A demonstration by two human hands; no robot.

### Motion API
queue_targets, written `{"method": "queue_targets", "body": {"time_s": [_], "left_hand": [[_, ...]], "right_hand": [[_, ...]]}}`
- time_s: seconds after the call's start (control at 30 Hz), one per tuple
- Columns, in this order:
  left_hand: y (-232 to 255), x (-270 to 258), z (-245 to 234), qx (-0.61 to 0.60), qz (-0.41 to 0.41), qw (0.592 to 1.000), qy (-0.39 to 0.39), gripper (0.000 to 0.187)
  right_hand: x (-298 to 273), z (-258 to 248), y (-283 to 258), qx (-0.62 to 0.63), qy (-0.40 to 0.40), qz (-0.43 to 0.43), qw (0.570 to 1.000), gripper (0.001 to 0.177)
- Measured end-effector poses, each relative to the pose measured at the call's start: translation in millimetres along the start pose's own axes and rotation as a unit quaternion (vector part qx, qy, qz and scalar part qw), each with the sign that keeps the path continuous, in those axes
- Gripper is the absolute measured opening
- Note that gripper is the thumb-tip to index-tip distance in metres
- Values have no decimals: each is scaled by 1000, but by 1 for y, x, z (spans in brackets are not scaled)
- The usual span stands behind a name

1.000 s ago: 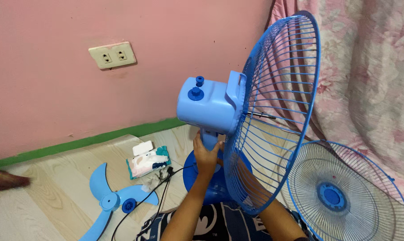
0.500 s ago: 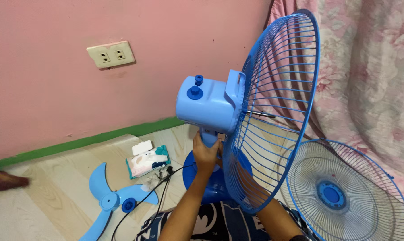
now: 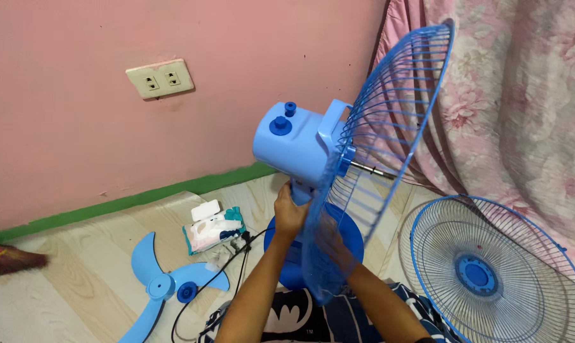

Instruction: The person wipes the motor housing of a blue electric fan with a tissue, then reattaches the front grille and installs the fan blade onto the motor shaft. The person secures the blade with a nut and places the rear grille on the floor.

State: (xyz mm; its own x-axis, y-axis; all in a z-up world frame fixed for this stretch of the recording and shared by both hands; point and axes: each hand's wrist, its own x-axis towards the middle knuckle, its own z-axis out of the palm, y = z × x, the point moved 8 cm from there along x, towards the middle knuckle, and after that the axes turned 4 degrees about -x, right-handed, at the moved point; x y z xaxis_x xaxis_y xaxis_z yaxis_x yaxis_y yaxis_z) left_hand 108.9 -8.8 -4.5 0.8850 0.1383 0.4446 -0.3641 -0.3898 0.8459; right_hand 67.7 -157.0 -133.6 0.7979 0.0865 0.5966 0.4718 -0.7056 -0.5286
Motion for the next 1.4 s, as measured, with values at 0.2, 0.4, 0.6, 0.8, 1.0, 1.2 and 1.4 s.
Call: {"method": "queue_targets", "body": {"time_s": [0.2, 0.4, 0.6, 0.8, 1.0, 1.2, 1.4], "left_hand": [[-1, 9, -1, -17, -23, 997, -66, 53], [43, 3, -9, 24, 70, 987, -144, 54], [42, 7, -15, -125, -5, 984, -128, 62], [33, 7, -9, -89, 114, 980, -135, 50], [-1, -3, -9, -207, 83, 961, -165, 51], [-25, -33, -14, -177, 55, 963, -195, 50], [-34, -73, -19, -138, 39, 962, -232, 49]], "right_hand": [[0, 19, 25, 14, 17, -36, 999, 54], [-11, 31, 25, -152, 32, -327, 932, 49], [3, 43, 46, -77, -66, -230, 968, 37], [-10, 34, 15, -156, 52, -259, 952, 33], [3, 26, 6, -32, 10, -62, 997, 61], [18, 16, 23, -22, -13, -75, 997, 69], [24, 50, 56, -62, -139, -128, 980, 55]]}}
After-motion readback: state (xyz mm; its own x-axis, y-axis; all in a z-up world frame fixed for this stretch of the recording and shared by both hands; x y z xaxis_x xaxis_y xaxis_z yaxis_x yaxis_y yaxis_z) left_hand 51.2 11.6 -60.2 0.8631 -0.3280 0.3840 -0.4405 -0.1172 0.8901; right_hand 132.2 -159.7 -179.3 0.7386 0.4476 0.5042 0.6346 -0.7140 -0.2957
